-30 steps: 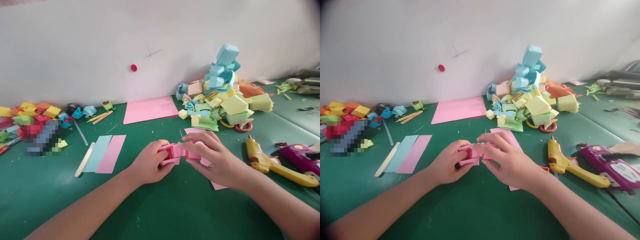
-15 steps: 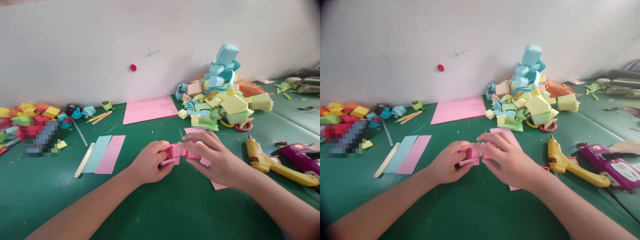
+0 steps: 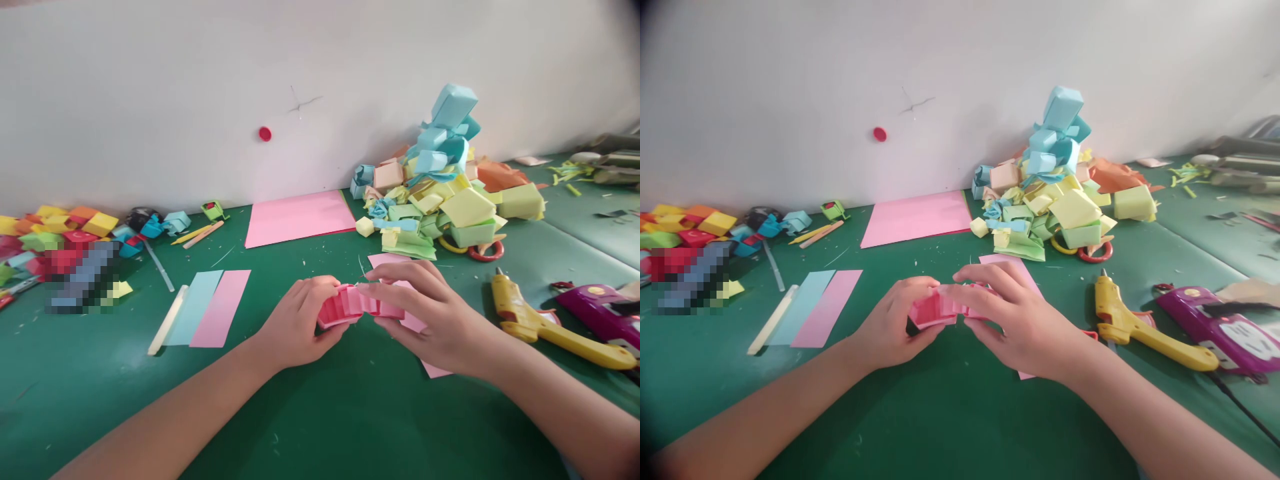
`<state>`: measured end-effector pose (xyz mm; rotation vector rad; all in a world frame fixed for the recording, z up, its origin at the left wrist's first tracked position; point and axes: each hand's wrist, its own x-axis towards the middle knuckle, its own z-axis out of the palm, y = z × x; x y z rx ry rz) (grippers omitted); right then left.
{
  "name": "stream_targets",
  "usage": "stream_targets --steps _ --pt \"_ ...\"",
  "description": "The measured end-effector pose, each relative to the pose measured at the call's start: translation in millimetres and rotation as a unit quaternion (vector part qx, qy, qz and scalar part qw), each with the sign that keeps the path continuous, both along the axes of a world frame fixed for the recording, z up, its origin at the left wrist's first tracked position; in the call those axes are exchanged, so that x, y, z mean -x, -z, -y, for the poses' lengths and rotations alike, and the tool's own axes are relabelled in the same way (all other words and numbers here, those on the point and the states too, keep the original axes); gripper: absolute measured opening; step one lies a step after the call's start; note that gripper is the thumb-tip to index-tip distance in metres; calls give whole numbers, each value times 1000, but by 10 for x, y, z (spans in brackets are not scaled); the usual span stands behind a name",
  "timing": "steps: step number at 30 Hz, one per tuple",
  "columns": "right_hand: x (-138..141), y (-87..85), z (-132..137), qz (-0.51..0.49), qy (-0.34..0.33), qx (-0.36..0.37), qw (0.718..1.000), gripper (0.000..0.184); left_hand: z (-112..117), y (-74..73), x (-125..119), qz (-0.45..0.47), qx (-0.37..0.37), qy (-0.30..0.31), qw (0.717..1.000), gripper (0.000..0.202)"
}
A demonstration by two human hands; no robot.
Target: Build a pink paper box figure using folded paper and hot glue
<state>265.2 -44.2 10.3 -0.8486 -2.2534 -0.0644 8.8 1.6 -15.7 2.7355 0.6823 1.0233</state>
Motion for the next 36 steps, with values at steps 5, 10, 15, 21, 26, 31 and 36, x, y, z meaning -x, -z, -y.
stream_targets --steps 5,10,15,21,26,31,36 --pt "1 -28 27 -5 -11 -36 999 51 19 -15 4 18 4 -29 999 37" --pt "12 -37 52 -18 -12 -53 998 51 31 -23 1 17 19 -41 999 31" --pt "27 -58 73 -33 -9 -55 998 52 18 -12 10 -3 24 -31 999 27" --pt "35 -50 58 -36 -4 -52 998 56 2 -58 -1 -43 -23 2 999 18" --pt "35 -17 40 -30 2 -46 998 54 -2 -37 -21 -77 -19 -4 997 21" --pt "36 5 33 -24 11 -36 999 54 -4 -28 -30 -83 -20 -10 996 26" --pt "29 16 25 -19 16 -30 999 55 -14 -31 -40 -91 -46 -12 995 27"
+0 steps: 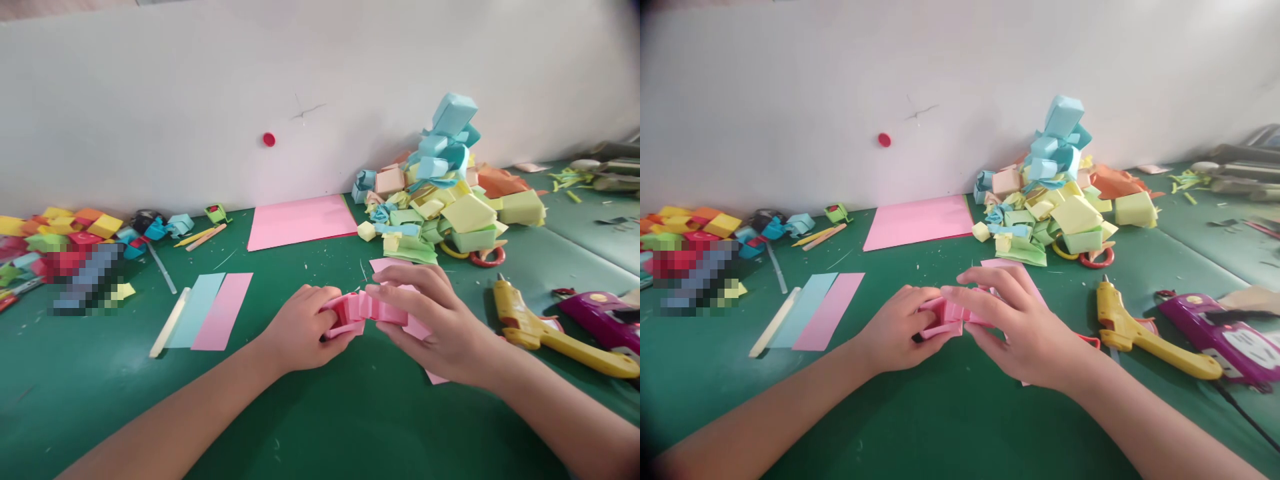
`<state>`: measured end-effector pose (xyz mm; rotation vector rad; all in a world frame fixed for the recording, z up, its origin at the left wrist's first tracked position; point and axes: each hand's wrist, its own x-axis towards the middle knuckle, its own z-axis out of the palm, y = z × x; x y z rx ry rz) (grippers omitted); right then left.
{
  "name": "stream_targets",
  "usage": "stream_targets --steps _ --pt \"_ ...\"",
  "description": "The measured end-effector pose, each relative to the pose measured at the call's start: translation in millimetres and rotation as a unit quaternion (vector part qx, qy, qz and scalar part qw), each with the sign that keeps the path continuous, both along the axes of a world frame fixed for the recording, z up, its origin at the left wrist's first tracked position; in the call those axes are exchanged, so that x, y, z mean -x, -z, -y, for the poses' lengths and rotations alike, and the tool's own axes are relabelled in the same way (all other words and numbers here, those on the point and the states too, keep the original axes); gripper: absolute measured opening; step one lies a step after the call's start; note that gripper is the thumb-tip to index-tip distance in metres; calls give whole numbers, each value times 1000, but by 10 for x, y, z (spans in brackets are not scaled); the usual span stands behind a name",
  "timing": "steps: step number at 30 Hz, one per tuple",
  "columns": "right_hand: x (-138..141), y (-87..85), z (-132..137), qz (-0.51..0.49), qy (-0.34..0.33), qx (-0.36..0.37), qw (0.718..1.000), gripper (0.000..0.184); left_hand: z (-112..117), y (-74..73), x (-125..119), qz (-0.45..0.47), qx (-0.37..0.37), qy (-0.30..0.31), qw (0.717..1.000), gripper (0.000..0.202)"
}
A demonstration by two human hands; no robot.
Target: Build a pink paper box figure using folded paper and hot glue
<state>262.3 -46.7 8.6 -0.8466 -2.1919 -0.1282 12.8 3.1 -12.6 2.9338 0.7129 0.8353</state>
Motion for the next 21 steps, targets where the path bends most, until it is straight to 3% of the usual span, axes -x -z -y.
stream_targets --steps 9,14,21 --pt "20 -42 5 -2 -3 -5 1000 50 -5 10 -9 10 -3 6 1000 26" --pt "4 -41 1 -5 -9 1 1000 50 -4 24 19 1 39 2 999 21" --pt "13 -55 12 -52 -40 30 997 56 4 -6 31 52 106 7 993 38"
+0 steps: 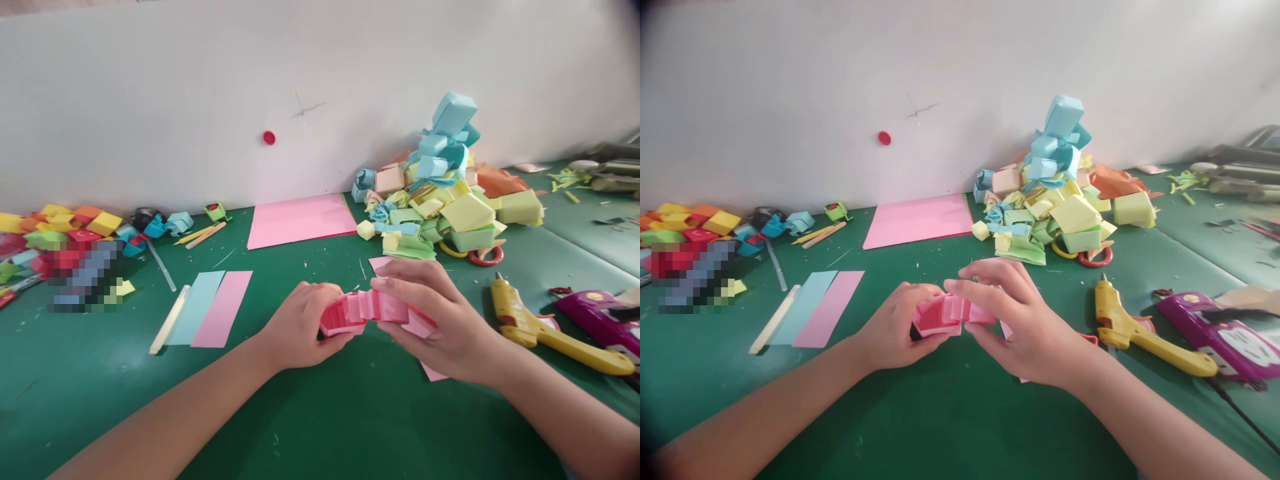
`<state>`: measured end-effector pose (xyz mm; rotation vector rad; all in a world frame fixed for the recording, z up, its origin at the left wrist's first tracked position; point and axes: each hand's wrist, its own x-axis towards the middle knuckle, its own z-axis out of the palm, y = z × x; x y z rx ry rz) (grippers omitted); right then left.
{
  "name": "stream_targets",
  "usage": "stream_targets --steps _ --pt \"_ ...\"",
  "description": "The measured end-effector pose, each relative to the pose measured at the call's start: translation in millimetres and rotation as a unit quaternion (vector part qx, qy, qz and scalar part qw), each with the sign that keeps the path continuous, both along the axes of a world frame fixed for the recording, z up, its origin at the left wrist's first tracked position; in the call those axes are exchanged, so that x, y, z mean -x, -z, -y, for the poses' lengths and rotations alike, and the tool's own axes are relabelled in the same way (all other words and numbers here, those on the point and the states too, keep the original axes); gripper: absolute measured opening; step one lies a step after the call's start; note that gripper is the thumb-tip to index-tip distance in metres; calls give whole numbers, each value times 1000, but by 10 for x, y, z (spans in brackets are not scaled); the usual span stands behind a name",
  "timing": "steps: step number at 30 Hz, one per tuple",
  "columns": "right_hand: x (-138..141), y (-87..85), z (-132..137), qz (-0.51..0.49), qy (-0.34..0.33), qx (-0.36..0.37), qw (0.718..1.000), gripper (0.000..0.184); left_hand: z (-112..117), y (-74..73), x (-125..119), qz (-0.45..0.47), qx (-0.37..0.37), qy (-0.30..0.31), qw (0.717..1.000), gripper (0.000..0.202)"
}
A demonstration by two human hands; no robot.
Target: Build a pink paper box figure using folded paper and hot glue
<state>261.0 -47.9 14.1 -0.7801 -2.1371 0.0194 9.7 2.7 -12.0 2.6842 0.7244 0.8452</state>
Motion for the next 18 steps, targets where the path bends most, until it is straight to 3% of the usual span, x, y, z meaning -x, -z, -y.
stream_targets --steps 7,13,18 --pt "9 92 -15 -35 -44 52 997 66 -7 -19 21 -28 90 38 995 48" --pt "98 183 -3 -55 -42 100 992 48 -3 -37 19 11 93 68 993 53" --pt "150 254 1 -93 -40 155 983 47 -20 19 39 15 93 104 990 64"
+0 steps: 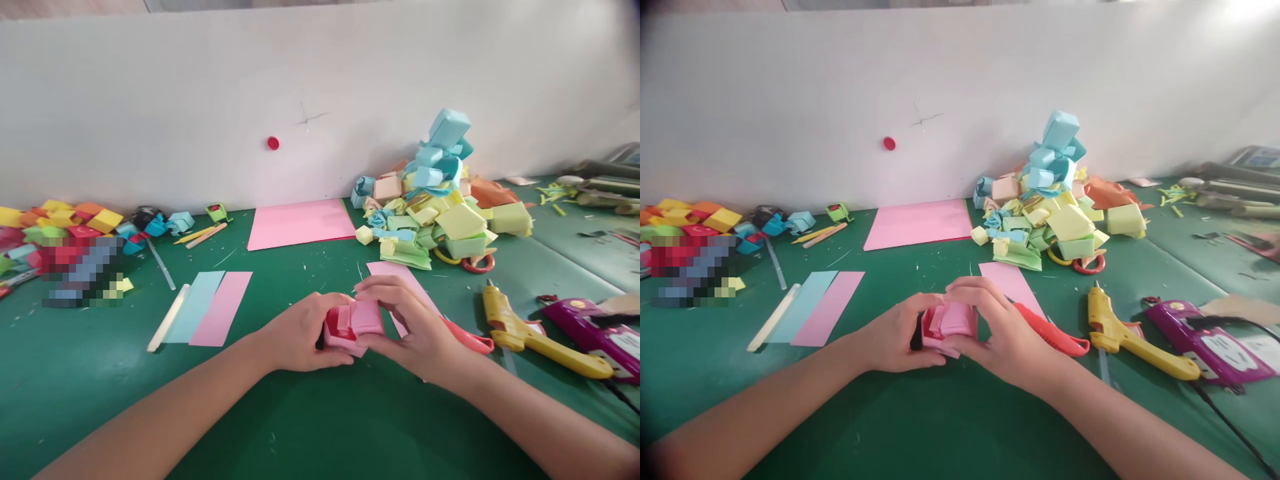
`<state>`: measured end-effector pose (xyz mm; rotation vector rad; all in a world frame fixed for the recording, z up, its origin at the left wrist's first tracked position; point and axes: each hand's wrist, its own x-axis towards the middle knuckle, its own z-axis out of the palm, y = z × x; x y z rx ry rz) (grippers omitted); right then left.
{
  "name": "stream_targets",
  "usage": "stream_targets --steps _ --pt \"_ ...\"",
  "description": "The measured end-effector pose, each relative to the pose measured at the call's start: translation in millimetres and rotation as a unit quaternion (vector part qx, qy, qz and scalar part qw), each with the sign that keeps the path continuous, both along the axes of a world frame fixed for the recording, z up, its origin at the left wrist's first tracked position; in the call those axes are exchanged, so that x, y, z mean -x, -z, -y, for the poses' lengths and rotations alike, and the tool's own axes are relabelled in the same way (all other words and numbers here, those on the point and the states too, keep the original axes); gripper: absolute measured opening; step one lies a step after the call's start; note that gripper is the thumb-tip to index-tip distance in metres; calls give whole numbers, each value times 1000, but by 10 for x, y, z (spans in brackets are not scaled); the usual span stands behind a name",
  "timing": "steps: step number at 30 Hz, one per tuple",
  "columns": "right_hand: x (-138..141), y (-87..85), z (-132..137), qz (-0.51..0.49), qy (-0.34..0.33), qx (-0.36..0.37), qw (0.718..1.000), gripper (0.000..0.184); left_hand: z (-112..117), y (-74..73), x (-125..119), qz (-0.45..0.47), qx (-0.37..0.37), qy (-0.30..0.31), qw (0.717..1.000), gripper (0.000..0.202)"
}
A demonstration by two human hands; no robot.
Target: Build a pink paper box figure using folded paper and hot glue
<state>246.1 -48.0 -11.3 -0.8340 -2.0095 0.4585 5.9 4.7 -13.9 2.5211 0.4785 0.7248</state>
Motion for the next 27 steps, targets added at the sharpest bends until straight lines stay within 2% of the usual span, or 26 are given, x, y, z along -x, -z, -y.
stream_targets --steps 3,5,7,9,12,15,17,20,22,24,27 --pt "-2 38 -32 -17 22 36 999 39 -10 61 26 -16 -16 -8 1000 79" --pt "-9 51 -59 7 45 25 999 34 -16 82 35 -21 -19 -2 1000 81" --pt "-18 51 -79 36 65 -2 997 28 -18 74 32 -25 -26 12 999 72" --pt "-33 37 -83 51 74 -16 996 26 -15 42 18 -49 -41 19 998 54" --pt "-63 -21 -46 73 48 -8 996 33 -4 -16 -9 -94 -53 7 994 37" --pt "-86 -95 14 91 0 27 996 48 6 -53 -26 -102 -33 -12 994 45" --pt "-88 -124 36 59 -5 51 997 53 9 -62 -29 -102 -21 -13 995 49" --pt "-81 -130 30 12 0 48 999 39 13 -50 -22 -110 -7 -15 994 46" --pt "-76 -128 17 22 -3 28 999 30 17 -23 -11 -108 11 -33 994 49" --pt "-76 -130 9 32 0 16 999 28 21 8 0 -75 26 -41 996 59" --pt "-78 -139 12 27 6 10 1000 30 22 28 5 -24 47 -21 998 64"
